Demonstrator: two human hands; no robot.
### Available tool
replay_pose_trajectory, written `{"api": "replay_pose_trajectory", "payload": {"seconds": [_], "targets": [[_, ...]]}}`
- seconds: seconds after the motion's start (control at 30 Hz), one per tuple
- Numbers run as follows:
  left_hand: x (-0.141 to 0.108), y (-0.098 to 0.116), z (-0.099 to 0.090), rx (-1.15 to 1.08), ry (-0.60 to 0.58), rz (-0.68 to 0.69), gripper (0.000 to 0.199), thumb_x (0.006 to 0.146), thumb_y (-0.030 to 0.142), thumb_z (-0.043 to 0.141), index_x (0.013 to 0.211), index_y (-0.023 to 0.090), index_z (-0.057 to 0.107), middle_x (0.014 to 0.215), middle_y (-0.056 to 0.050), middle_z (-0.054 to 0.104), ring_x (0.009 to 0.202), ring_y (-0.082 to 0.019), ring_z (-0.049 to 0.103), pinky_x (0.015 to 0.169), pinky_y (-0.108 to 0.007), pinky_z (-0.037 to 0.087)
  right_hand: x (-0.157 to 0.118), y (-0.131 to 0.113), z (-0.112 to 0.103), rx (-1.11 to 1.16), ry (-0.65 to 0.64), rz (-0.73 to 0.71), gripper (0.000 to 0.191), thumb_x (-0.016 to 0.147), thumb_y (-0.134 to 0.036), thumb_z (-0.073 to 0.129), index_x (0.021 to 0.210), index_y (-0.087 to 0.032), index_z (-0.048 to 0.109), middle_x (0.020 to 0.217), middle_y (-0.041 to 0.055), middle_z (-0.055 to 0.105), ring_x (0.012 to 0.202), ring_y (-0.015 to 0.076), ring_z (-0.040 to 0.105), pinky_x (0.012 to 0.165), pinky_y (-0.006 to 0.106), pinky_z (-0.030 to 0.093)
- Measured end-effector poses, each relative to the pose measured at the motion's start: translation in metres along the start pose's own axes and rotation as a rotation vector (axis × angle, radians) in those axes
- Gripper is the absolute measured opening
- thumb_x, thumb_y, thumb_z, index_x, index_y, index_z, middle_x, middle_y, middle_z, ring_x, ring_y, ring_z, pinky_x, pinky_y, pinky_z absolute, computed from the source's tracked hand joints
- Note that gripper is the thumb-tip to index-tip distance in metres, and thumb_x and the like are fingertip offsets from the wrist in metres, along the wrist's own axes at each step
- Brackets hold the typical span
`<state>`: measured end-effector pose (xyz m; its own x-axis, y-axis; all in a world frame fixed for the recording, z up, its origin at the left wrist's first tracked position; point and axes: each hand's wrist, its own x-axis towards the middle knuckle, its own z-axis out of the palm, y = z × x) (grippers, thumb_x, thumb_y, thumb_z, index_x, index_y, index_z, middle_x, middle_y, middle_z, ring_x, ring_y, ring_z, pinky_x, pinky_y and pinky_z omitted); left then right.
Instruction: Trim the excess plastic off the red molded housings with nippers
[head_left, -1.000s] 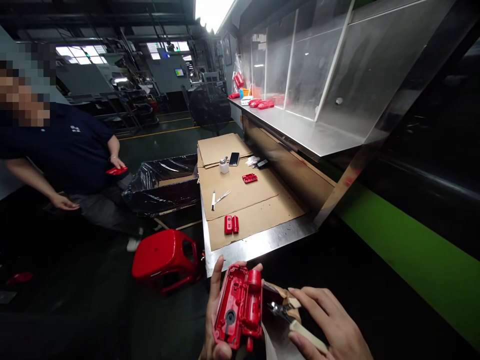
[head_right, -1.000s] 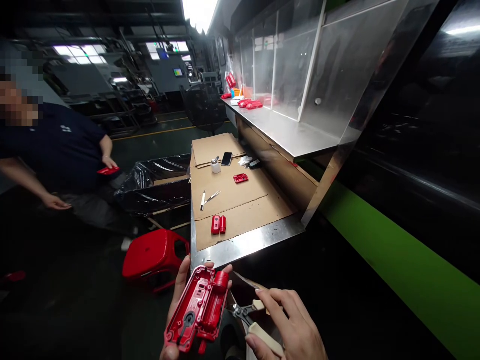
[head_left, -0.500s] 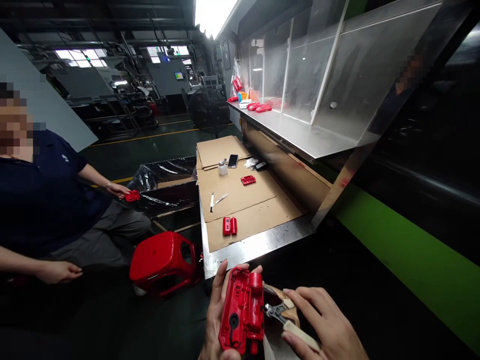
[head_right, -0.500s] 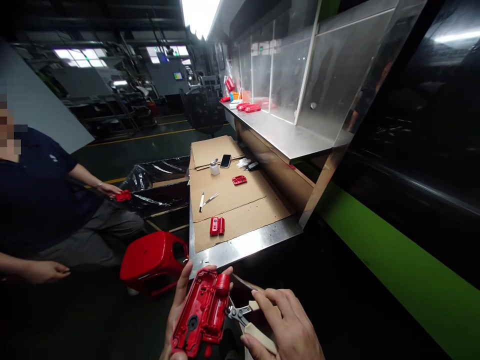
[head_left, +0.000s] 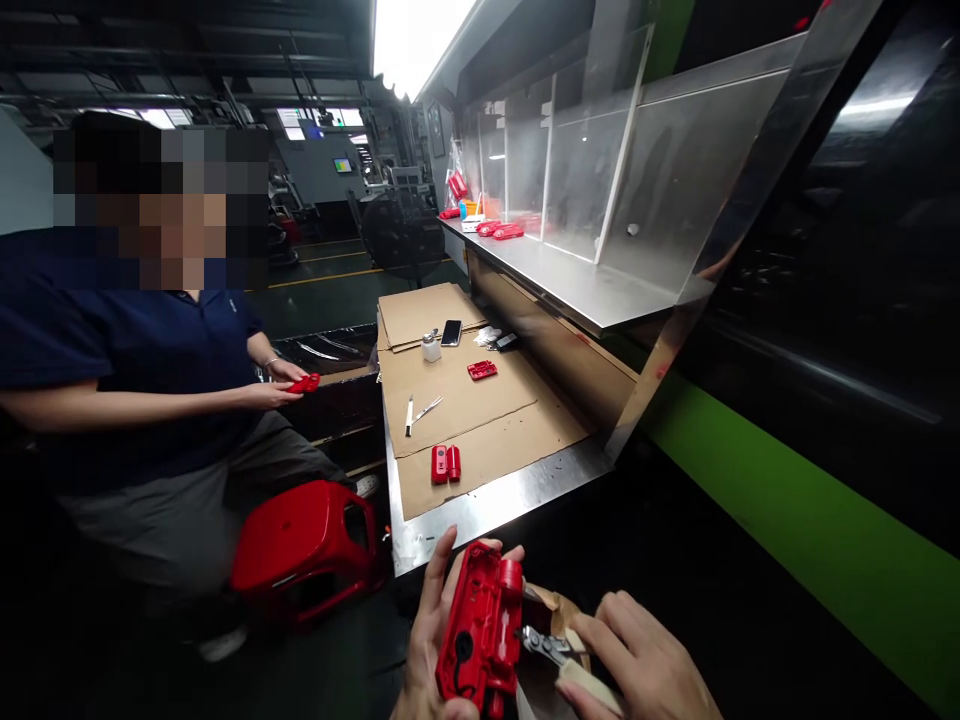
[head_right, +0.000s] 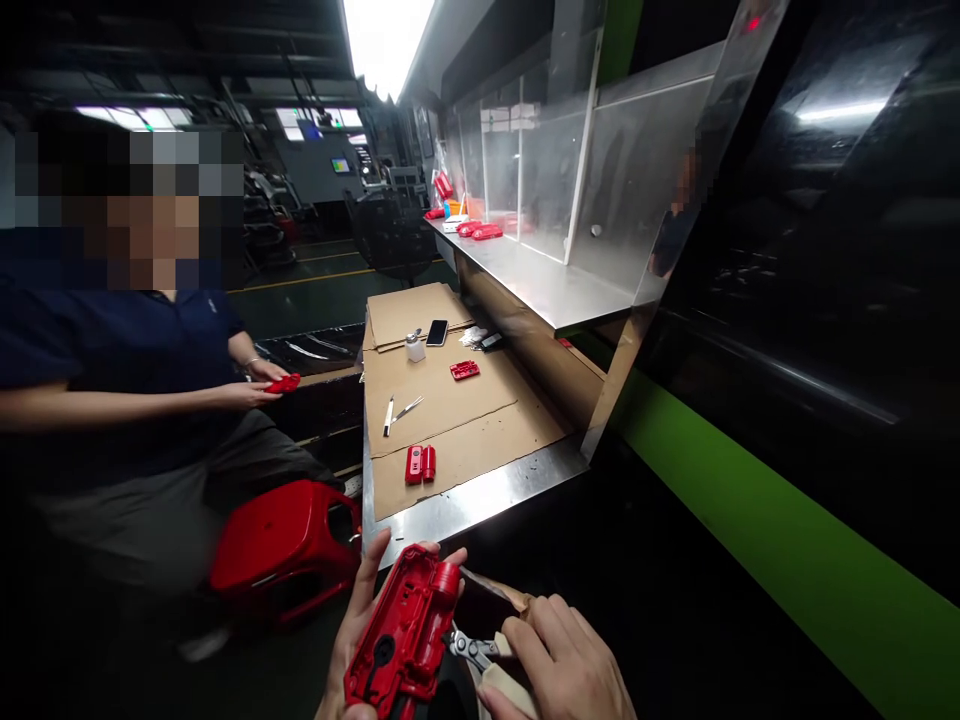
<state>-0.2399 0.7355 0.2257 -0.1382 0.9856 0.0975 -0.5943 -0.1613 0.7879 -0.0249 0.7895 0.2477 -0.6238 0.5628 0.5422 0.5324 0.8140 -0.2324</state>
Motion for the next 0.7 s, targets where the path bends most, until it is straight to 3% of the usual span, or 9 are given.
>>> {"api": "replay_pose_trajectory", "payload": {"seconds": [0.13, 0.23, 0.37, 0.5, 0.6, 0.7], "targets": [[0.002, -0.001, 0.008, -0.065, -0.049, 0.039, 0.120, 0.058, 0.060, 0.090, 0.153, 0.041, 0.019, 0.148, -0.011, 0.045, 0.142, -0.044, 0.032, 0.117, -0.058, 0.030, -0.022, -0.005, 0.015, 0.115, 0.042, 0.128, 0.027, 0.097, -0.045, 0.051, 0.101, -0.019, 0.058, 0.073, 0.0017, 0.057, 0.063, 0.0147, 0.060, 0.053, 0.025, 0.053], [0.004, -0.003, 0.011, -0.114, -0.058, 0.071, 0.123, 0.056, 0.057, 0.092, 0.152, 0.045, 0.016, 0.149, -0.009, 0.043, 0.141, -0.043, 0.034, 0.116, -0.058, 0.033, -0.032, -0.005, 0.015, 0.251, 0.022, 0.237, 0.031, 0.098, -0.047, 0.051, 0.115, -0.021, 0.055, 0.093, 0.0041, 0.063, 0.082, 0.0152, 0.065, 0.069, 0.023, 0.058], [0.004, -0.001, 0.015, -0.130, -0.067, 0.073, 0.124, 0.055, 0.054, 0.094, 0.152, 0.048, 0.016, 0.156, -0.005, 0.033, 0.136, -0.041, 0.042, 0.113, -0.052, 0.042, -0.031, -0.004, 0.004, 0.217, 0.066, 0.291, 0.046, 0.097, -0.051, 0.052, 0.133, -0.022, 0.051, 0.113, 0.0062, 0.063, 0.103, 0.0157, 0.064, 0.084, 0.020, 0.058], [0.001, 0.010, 0.027, -0.081, -0.012, 0.016, 0.123, 0.049, 0.063, 0.092, 0.149, 0.052, 0.021, 0.157, 0.001, 0.029, 0.139, -0.040, 0.038, 0.116, -0.044, 0.040, -0.022, -0.006, -0.003, 0.151, 0.135, 0.237, 0.045, 0.098, -0.051, 0.052, 0.129, -0.019, 0.056, 0.106, 0.0066, 0.065, 0.097, 0.0151, 0.065, 0.080, 0.019, 0.059], [-0.001, 0.014, 0.033, -0.038, -0.028, 0.039, 0.123, 0.051, 0.058, 0.093, 0.150, 0.050, 0.020, 0.157, -0.001, 0.028, 0.139, -0.039, 0.038, 0.112, -0.038, 0.043, -0.017, -0.007, -0.005, 0.120, 0.158, 0.188, 0.045, 0.097, -0.052, 0.054, 0.125, -0.017, 0.060, 0.101, 0.0069, 0.066, 0.091, 0.0153, 0.065, 0.076, 0.019, 0.059], [-0.003, 0.015, 0.036, -0.002, -0.024, 0.038, 0.126, 0.051, 0.054, 0.095, 0.150, 0.049, 0.018, 0.156, -0.004, 0.026, 0.137, -0.041, 0.040, 0.111, -0.043, 0.044, -0.014, -0.008, -0.006, 0.118, 0.176, 0.177, 0.044, 0.096, -0.051, 0.056, 0.124, -0.017, 0.061, 0.100, 0.0067, 0.067, 0.089, 0.0155, 0.065, 0.073, 0.021, 0.060]]}}
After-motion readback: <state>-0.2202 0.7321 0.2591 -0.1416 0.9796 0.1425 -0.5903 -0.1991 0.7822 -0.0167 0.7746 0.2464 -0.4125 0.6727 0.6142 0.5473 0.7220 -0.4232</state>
